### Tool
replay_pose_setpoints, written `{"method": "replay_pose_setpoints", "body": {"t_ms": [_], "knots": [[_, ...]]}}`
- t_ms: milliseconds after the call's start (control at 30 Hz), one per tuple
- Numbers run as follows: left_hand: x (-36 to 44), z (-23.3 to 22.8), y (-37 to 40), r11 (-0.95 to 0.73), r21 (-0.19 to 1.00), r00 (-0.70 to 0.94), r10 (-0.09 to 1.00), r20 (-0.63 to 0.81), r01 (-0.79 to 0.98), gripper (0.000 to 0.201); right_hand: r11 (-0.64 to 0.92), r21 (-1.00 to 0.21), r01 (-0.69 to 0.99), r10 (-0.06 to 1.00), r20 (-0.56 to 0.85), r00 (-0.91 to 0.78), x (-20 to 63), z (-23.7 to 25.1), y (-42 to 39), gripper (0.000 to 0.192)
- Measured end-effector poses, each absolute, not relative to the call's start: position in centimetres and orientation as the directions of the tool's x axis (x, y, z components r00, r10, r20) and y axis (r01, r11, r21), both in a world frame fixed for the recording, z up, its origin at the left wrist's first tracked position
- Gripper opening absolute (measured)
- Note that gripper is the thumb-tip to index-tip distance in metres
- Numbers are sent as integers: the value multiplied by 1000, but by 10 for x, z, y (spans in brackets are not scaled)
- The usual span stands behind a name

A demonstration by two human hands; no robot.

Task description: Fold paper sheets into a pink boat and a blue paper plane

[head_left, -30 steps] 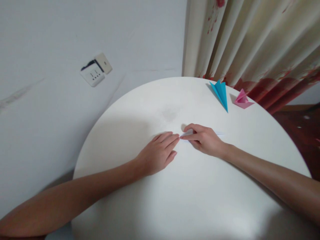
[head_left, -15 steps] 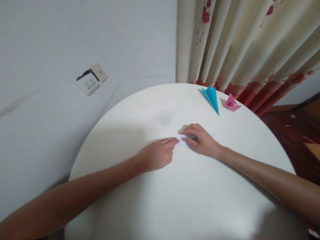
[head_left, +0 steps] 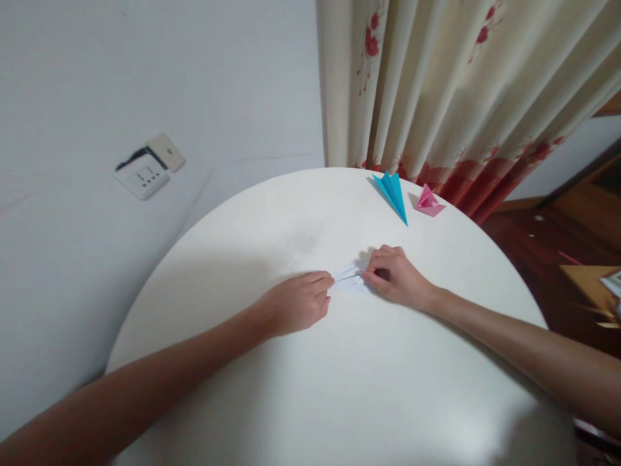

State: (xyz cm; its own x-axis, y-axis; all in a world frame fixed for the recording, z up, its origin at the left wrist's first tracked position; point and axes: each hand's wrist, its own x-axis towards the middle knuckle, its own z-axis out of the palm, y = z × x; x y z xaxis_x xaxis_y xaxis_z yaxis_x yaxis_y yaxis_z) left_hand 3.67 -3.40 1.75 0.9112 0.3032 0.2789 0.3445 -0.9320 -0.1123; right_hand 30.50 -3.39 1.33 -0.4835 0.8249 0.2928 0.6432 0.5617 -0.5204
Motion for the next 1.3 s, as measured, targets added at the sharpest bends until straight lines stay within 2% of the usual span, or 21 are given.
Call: {"method": "replay_pose_setpoints", "body": {"t_ms": [167,367,433,500,633,733,800,900,1133,1300], "knots": [[37,21,-35,-928,-120,907,308,286,353,23,459,-491,741,888,244,-389,296,11,-36,21],[39,17,-31,-936,-64,895,309,322,346,24,448,-431,783,893,245,-377,293,12,-42,20],[43,16,-26,-928,-33,878,340,338,372,28,450,-425,786,893,236,-383,294,11,-41,20],[49,16,-20,-905,31,846,408,344,424,31,449,-420,788,893,232,-385,294,10,-40,19],[62,19,-6,-807,248,757,589,282,536,31,458,-411,788,888,243,-390,294,9,-39,18],[66,18,1,-776,387,746,611,266,498,13,462,-410,787,886,245,-393,295,9,-39,16],[65,15,3,-797,441,775,562,290,413,19,464,-415,783,886,245,-395,296,8,-39,15],[64,10,4,-835,434,809,493,319,337,27,469,-421,776,883,254,-396,296,8,-40,16],[70,4,6,-852,410,803,477,357,324,26,490,-448,748,871,295,-394,298,10,-43,19],[71,3,5,-888,336,828,430,360,314,27,483,-418,769,874,291,-390,296,9,-41,18]]}}
